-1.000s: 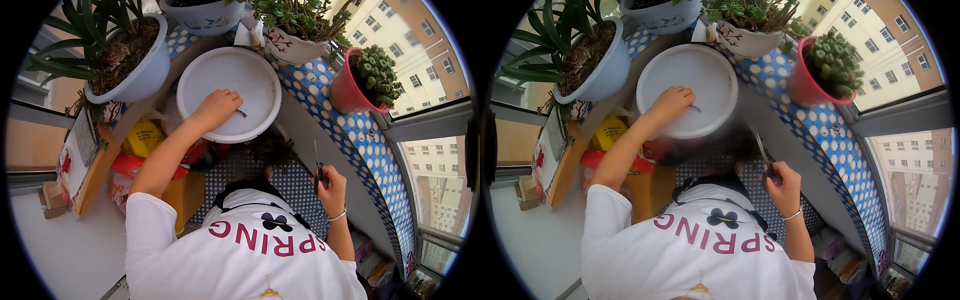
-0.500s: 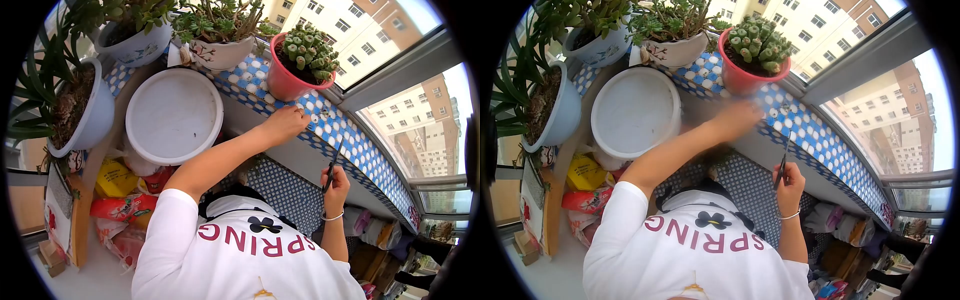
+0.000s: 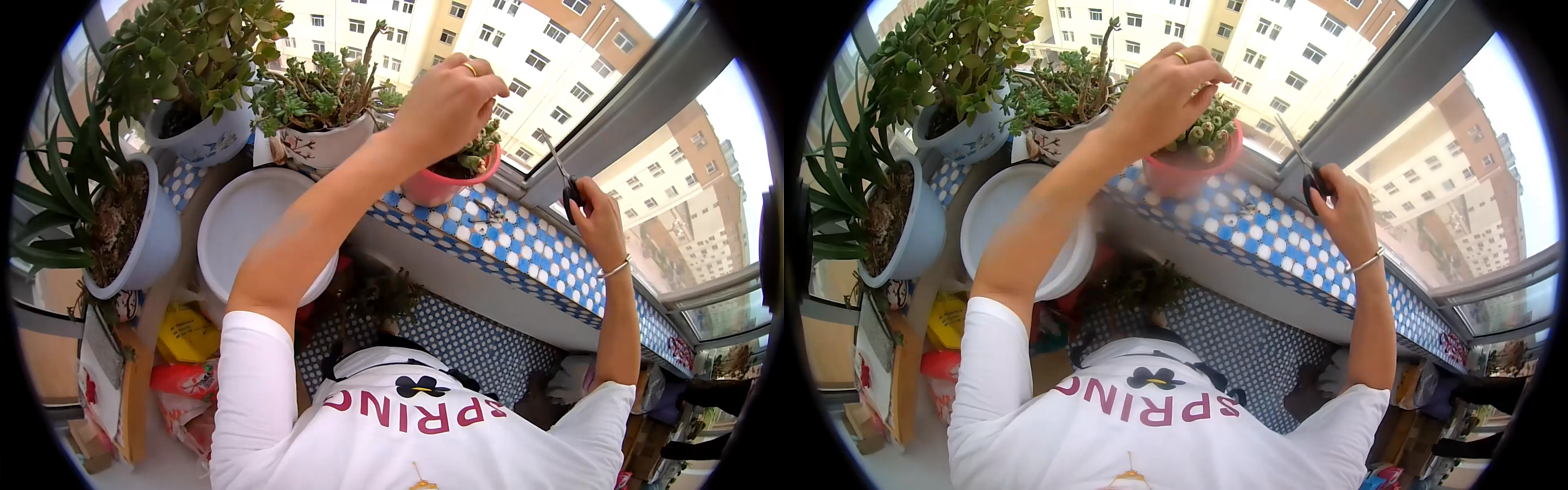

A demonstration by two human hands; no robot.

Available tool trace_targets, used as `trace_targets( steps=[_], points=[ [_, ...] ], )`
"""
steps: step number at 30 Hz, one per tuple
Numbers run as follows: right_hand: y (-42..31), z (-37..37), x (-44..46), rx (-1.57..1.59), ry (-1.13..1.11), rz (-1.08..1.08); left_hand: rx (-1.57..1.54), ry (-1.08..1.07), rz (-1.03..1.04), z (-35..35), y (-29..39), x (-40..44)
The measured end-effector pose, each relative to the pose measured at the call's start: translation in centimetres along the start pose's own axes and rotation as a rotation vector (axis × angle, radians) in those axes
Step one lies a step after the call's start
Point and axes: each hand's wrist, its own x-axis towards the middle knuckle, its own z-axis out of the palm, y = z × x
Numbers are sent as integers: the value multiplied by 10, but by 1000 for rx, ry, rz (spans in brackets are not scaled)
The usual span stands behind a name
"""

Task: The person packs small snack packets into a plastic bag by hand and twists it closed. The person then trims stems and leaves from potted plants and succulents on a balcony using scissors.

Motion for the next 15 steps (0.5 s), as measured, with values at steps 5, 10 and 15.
trace_targets(
  steps=[5,10,15],
  points=[
    [-1,-24,80,-231,-222,-168,-127,-606,-182,28,-61,48],
    [-5,-21,105,-350,-353,-244,-126,-806,-166,40,-66,51],
    [-11,-18,118,-333,-438,-272,-162,-844,-213,41,-65,52]
  ],
)
